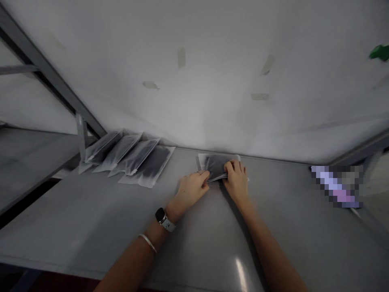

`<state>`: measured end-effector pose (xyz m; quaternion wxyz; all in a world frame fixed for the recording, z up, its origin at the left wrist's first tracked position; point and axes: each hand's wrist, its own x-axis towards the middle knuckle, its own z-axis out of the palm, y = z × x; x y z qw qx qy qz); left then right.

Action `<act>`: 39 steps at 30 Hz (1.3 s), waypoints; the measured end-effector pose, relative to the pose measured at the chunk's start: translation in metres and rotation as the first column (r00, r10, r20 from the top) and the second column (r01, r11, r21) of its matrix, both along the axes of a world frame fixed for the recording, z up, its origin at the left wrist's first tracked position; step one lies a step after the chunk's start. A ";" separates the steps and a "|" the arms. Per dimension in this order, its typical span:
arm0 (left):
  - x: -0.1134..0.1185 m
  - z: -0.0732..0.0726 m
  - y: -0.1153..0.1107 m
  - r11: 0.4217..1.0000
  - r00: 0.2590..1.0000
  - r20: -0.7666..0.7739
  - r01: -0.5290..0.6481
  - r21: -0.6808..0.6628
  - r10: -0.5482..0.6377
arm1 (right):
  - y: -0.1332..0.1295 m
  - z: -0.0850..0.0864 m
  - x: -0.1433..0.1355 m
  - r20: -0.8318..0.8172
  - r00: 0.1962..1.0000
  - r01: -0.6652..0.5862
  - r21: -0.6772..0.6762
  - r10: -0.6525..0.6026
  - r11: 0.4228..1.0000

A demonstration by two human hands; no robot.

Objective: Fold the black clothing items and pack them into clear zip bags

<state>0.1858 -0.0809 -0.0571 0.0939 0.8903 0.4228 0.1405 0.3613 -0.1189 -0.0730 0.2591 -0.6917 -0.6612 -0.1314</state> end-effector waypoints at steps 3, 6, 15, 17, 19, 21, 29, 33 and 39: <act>-0.003 -0.001 0.004 0.996 1.000 -0.010 0.007 0.090 -0.006 | -0.001 0.003 0.005 -0.017 0.997 -0.069 -0.022 0.069 0.997; -0.007 -0.005 0.009 0.985 0.999 0.044 -0.018 0.169 0.010 | -0.005 0.006 0.013 -0.142 0.963 -0.233 -0.011 0.230 0.972; 0.001 -0.017 0.009 0.944 0.961 0.112 0.218 0.246 -0.251 | -0.005 -0.003 0.013 -0.158 0.960 -0.227 0.033 0.229 0.973; 0.001 -0.019 0.011 0.946 0.958 0.120 0.229 0.228 -0.260 | -0.004 -0.006 0.009 -0.129 0.972 -0.192 0.057 0.198 0.980; -0.001 -0.021 0.015 0.951 0.955 0.134 0.236 0.202 -0.265 | -0.003 -0.008 0.007 -0.107 0.982 -0.149 0.072 0.156 0.986; -0.003 -0.022 0.018 0.954 0.950 0.155 0.244 0.176 -0.271 | -0.003 -0.010 0.007 -0.109 0.986 -0.115 0.080 0.124 0.990; -0.013 -0.015 0.026 0.950 0.934 0.179 0.295 0.107 -0.310 | -0.008 -0.005 0.037 -0.237 0.916 -0.345 -0.052 0.324 0.937; -0.020 -0.015 0.036 0.957 0.936 0.202 0.285 0.048 -0.289 | -0.016 0.004 0.054 -0.265 0.878 -0.446 -0.150 0.399 0.882; -0.030 -0.019 0.045 0.965 0.939 0.236 0.262 -0.014 -0.251 | -0.032 -0.002 0.059 -0.153 0.890 -0.447 -0.098 0.430 0.889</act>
